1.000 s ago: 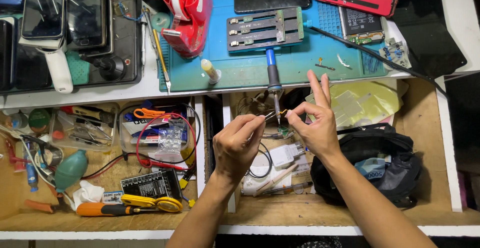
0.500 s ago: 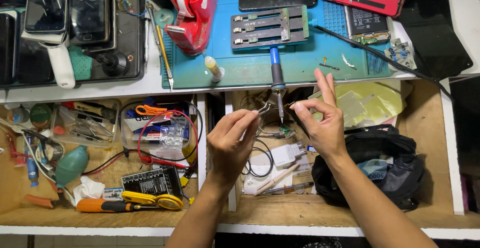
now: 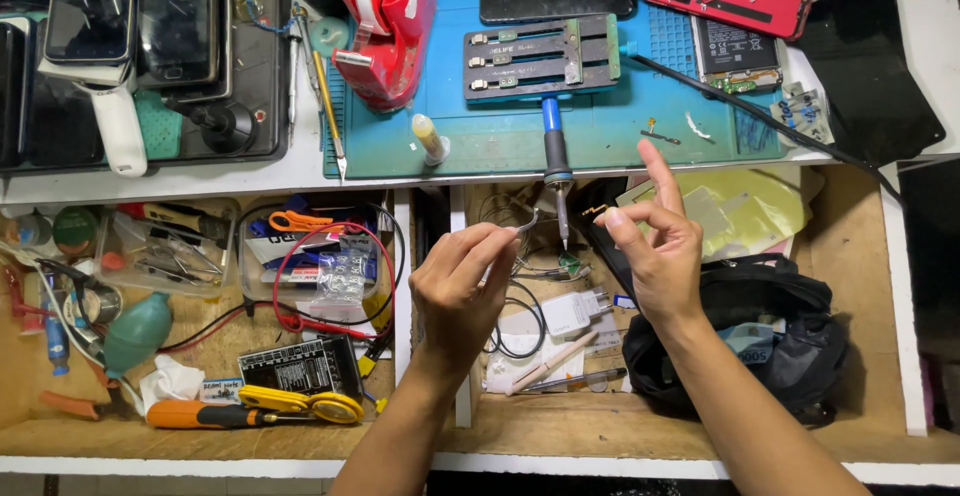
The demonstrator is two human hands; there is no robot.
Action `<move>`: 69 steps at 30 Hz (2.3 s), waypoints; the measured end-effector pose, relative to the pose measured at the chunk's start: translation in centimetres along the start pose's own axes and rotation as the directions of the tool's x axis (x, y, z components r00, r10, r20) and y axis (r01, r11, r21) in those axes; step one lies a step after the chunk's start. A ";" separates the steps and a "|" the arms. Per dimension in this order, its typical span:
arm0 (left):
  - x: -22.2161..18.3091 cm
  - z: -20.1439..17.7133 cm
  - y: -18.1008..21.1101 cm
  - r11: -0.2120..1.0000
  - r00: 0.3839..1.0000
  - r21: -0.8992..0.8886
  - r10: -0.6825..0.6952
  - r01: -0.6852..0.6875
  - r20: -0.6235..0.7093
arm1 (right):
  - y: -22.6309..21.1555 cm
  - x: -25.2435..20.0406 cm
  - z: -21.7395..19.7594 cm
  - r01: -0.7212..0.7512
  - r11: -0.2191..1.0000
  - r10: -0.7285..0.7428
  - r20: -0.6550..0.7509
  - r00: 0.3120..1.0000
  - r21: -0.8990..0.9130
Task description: Stripping wires and preparing a small electronic component for repair at a workbench.
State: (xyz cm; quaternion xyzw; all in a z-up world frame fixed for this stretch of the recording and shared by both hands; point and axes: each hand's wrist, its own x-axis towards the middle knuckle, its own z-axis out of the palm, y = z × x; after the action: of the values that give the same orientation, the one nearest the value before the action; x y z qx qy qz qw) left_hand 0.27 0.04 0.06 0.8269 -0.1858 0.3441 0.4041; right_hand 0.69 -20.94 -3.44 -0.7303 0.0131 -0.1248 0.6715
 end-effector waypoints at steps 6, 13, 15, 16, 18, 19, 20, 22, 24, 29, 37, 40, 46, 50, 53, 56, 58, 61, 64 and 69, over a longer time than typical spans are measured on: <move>0.0 0.2 -0.2 1.000 1.000 0.007 -0.016 0.016 0.012 | 0.1 0.1 -0.1 -0.003 1.000 0.003 -0.007 1.000 0.005; 0.2 0.0 -0.4 1.000 1.000 0.001 -0.023 0.023 0.016 | -0.7 0.1 0.3 -0.003 1.000 0.003 -0.031 1.000 0.001; 0.2 0.0 -0.4 1.000 0.999 -0.003 -0.029 0.029 0.017 | -1.2 0.2 0.3 -0.063 0.996 0.060 -0.052 0.997 -0.062; 0.2 0.0 -0.4 1.000 0.999 -0.003 -0.031 0.031 0.016 | -1.3 0.3 0.4 -0.064 0.996 0.060 -0.051 0.997 -0.063; 0.2 -0.1 -0.4 0.999 0.999 -0.009 -0.036 0.036 0.020 | -1.5 0.5 0.5 -0.055 0.997 0.052 -0.057 0.997 -0.051; 0.2 -0.1 -0.4 0.999 0.999 -0.009 -0.036 0.037 0.019 | -1.5 0.4 0.6 -0.055 0.997 0.052 -0.056 0.997 -0.051; 0.1 -0.1 -0.4 0.999 0.999 -0.017 -0.037 0.038 0.018 | -1.4 0.4 0.6 -0.039 0.998 0.036 -0.054 0.998 -0.049; 0.1 -0.1 -0.3 0.999 0.999 -0.026 -0.037 0.037 0.016 | -1.0 0.2 0.4 -0.022 0.999 0.019 -0.053 0.998 -0.046; 0.2 -0.2 -0.2 0.998 0.999 -0.036 -0.044 0.044 0.019 | -0.4 0.1 0.2 -0.022 0.999 0.020 -0.045 0.999 -0.043; 0.2 -0.2 -0.1 0.997 0.999 -0.066 -0.050 0.050 0.002 | -0.3 0.1 0.2 -0.004 1.000 0.003 -0.035 0.999 -0.014; 0.2 -0.5 0.2 0.924 0.958 -0.250 -0.282 0.288 0.060 | 0.8 0.1 -0.3 0.006 1.000 -0.006 -0.024 1.000 -0.015; -0.3 -0.3 -0.2 0.885 0.928 -0.282 -0.361 0.371 0.087 | 0.9 0.1 -0.3 0.016 1.000 -0.016 -0.027 1.000 -0.013; -0.2 -0.3 -0.2 0.842 0.893 -0.297 -0.434 0.450 0.121 | 1.1 0.1 -0.3 0.027 1.000 -0.027 -0.040 0.999 -0.003; -0.1 -0.4 -0.4 0.844 0.889 -0.280 -0.446 0.457 0.105 | 1.5 0.2 -0.4 0.024 1.000 -0.024 -0.040 0.999 -0.001; -0.3 -0.2 -0.9 0.856 0.890 -0.245 -0.446 0.454 0.094 | 1.5 0.2 -0.4 0.029 1.000 -0.029 -0.042 0.999 0.001; -0.9 0.1 -1.5 0.866 0.894 -0.224 -0.442 0.447 0.074 | 1.3 0.1 -0.5 0.036 0.999 -0.036 -0.043 0.998 0.000; -1.1 0.3 -1.8 0.876 0.900 -0.212 -0.431 0.434 0.059 | 1.4 0.2 -0.6 0.042 0.999 -0.041 -0.045 0.998 0.005; -1.2 0.4 -1.6 0.895 0.915 -0.195 -0.403 0.401 0.031 | 1.5 0.1 -0.7 0.034 0.999 -0.033 -0.048 0.998 0.021; -1.0 0.1 -0.9 0.914 0.930 -0.186 -0.367 0.361 0.005 | 0.9 -0.2 -0.6 0.030 0.999 -0.029 -0.049 0.998 0.027; 0.3 -0.6 0.9 0.990 0.992 -0.112 -0.093 0.083 -0.083 | 1.8 0.0 -0.9 0.054 0.998 -0.055 -0.026 0.998 -0.033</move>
State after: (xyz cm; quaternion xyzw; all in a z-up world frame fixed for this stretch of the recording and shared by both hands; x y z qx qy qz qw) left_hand -0.29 0.01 1.02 0.7954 -0.1495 0.3513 0.4708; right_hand 0.77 -21.98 -5.19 -0.7395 0.0041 -0.1526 0.6556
